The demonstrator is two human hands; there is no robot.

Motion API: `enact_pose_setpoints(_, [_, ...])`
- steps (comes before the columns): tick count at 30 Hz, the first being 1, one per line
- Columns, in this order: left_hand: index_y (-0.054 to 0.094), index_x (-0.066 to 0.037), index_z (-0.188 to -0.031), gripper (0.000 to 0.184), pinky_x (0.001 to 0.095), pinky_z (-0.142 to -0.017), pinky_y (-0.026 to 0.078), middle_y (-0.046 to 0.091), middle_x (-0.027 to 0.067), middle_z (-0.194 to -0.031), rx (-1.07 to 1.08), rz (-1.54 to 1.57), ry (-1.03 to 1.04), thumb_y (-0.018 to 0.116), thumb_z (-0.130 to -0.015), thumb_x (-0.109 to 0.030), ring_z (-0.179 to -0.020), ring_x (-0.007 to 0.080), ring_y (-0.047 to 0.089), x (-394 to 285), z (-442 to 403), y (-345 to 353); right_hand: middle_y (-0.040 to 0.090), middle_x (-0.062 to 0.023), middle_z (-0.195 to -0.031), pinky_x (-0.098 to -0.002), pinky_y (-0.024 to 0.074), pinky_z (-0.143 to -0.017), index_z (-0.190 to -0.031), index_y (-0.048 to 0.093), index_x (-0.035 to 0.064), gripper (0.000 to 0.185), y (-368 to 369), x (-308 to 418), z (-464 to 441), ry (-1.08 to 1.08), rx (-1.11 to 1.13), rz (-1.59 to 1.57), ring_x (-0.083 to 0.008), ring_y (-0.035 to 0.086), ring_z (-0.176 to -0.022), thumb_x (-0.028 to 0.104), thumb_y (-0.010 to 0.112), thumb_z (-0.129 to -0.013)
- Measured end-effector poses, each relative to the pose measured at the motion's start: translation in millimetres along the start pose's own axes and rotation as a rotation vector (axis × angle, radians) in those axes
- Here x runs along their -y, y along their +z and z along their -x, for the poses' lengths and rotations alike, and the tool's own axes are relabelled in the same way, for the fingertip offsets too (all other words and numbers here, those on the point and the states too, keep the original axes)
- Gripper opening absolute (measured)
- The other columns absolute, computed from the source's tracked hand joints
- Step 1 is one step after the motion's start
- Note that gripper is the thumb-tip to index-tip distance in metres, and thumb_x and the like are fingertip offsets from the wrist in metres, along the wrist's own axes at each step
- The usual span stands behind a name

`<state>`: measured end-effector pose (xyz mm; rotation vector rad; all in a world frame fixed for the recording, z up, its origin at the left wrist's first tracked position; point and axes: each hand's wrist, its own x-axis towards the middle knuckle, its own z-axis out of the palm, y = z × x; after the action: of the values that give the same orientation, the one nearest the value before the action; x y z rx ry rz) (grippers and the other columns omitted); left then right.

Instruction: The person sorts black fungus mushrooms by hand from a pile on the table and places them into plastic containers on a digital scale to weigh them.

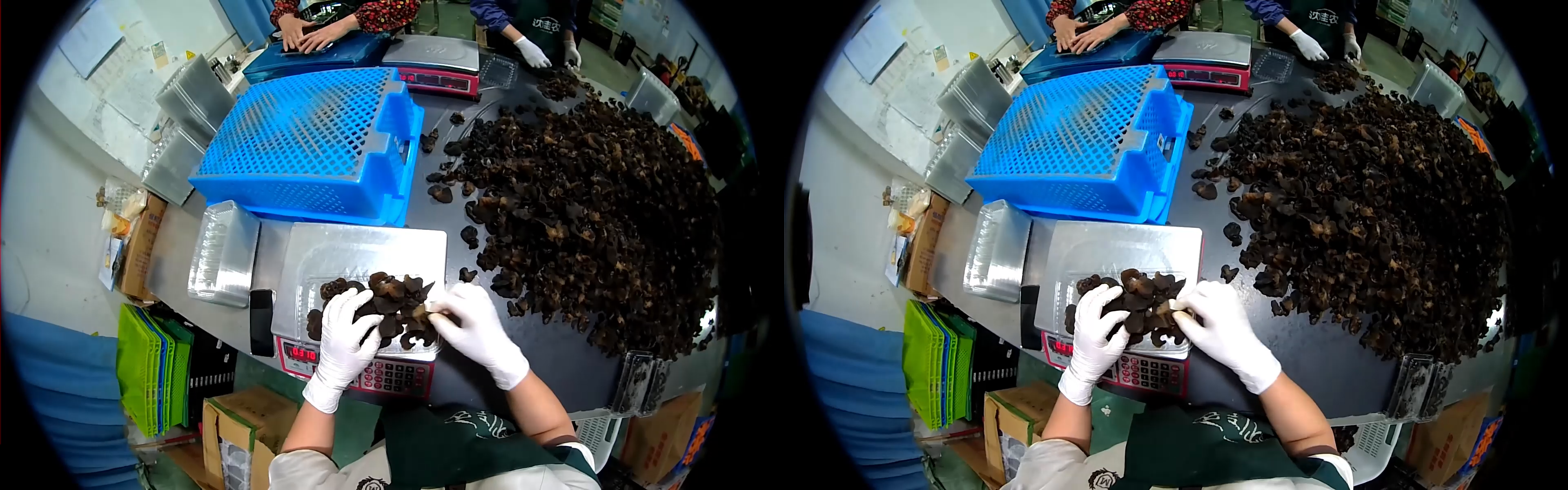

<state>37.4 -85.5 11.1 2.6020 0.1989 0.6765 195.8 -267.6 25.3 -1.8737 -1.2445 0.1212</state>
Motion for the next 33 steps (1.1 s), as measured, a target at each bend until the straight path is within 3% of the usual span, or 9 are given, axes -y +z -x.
enact_pose_setpoints(6, [0.068,-0.011,-0.096,0.026,0.0485,-0.098,0.039,0.059,0.0123,-0.117,-0.013,-0.022,0.018,0.072,-0.071,-0.013,-0.114,0.0362,0.051,-4.3,-3.5,-1.5,0.062,-0.0075,-0.084,-0.0350,0.0477,-0.078,-0.082,0.065,0.0059,0.011,-75.4,-19.5,84.4,0.290,-0.021,-0.183,-0.0249,0.059,-0.085,0.008,0.069,-0.072])
enact_pose_setpoints(8, [0.069,-0.012,-0.101,0.029,0.0489,-0.099,0.039,0.058,0.0117,-0.119,0.002,-0.063,0.031,0.072,-0.072,-0.015,-0.115,0.0356,0.050,-10.2,-3.6,-4.7,0.062,-0.0082,-0.079,-0.0349,0.0491,-0.075,-0.076,0.065,0.0058,0.006,-107.6,-32.9,132.1,0.446,0.167,-0.056,-0.0266,0.061,-0.081,0.008,0.067,-0.071])
enact_pose_setpoints(12, [0.069,-0.014,-0.103,0.029,0.0521,-0.103,0.034,0.057,0.0110,-0.120,0.041,-0.113,0.090,0.073,-0.075,-0.020,-0.119,0.0349,0.047,-21.4,-7.4,-1.4,0.070,-0.0130,-0.082,-0.0358,0.0527,-0.072,-0.089,0.073,0.0080,0.025,-145.9,-29.6,219.2,1.055,0.715,0.270,-0.0299,0.066,-0.077,0.020,0.069,-0.067])
enact_pose_setpoints(13, [0.070,-0.014,-0.102,0.027,0.0527,-0.103,0.033,0.057,0.0112,-0.119,0.051,-0.130,0.092,0.073,-0.075,-0.020,-0.118,0.0351,0.047,-24.5,-9.2,1.4,0.071,-0.0140,-0.088,-0.0351,0.0532,-0.075,-0.098,0.074,0.0101,0.035,-149.5,-25.8,227.9,1.055,0.735,0.326,-0.0294,0.068,-0.080,0.026,0.071,-0.066])
enact_pose_setpoints(20, [0.070,-0.014,-0.099,0.021,0.0530,-0.106,0.031,0.058,0.0089,-0.119,0.036,-0.143,0.066,0.069,-0.078,-0.015,-0.120,0.0347,0.046,-35.8,-18.8,11.0,0.067,-0.0119,-0.095,-0.0361,0.0503,-0.083,-0.099,0.069,0.0055,0.025,-96.1,-32.2,175.7,0.836,0.116,0.305,-0.0297,0.064,-0.094,0.023,0.066,-0.082])
enact_pose_setpoints(25, [0.068,-0.012,-0.103,0.028,0.0505,-0.105,0.033,0.058,0.0101,-0.119,-0.055,-0.115,-0.013,0.066,-0.075,-0.005,-0.119,0.0354,0.048,-29.1,-13.4,-7.6,0.059,-0.0132,-0.122,-0.0360,0.0495,-0.090,-0.116,0.061,0.0084,0.034,-30.8,-86.1,129.7,0.609,-0.195,0.304,-0.0308,0.060,-0.105,0.016,0.064,-0.083])
enact_pose_setpoints(28, [0.067,-0.009,-0.105,0.031,0.0467,-0.105,0.035,0.057,0.0125,-0.120,-0.209,-0.093,-0.140,0.064,-0.076,0.001,-0.118,0.0345,0.049,-11.7,-1.0,-25.4,0.058,-0.0130,-0.114,-0.0398,0.0510,-0.081,-0.108,0.062,0.0083,0.028,-10.9,-112.6,118.6,0.555,-0.145,0.477,-0.0315,0.062,-0.095,0.013,0.065,-0.080])
enact_pose_setpoints(30, [0.065,-0.003,-0.108,0.030,0.0397,-0.099,0.042,0.053,0.0159,-0.120,-0.345,-0.094,-0.223,0.062,-0.079,0.003,-0.117,0.0315,0.050,2.2,9.7,-40.2,0.060,-0.0130,-0.100,-0.0402,0.0511,-0.074,-0.100,0.062,0.0073,0.021,-8.6,-123.1,123.0,0.538,-0.124,0.433,-0.0316,0.063,-0.087,0.011,0.065,-0.079])
enact_pose_setpoints(33, [0.064,-0.003,-0.108,0.029,0.0395,-0.100,0.041,0.053,0.0151,-0.122,-0.549,-0.048,-0.367,0.061,-0.080,0.004,-0.115,0.0291,0.052,15.6,24.3,-61.9,0.062,-0.0126,-0.088,-0.0381,0.0513,-0.071,-0.092,0.063,0.0063,0.014,-16.3,-116.6,123.2,0.577,-0.186,0.352,-0.0311,0.064,-0.080,0.010,0.066,-0.079])
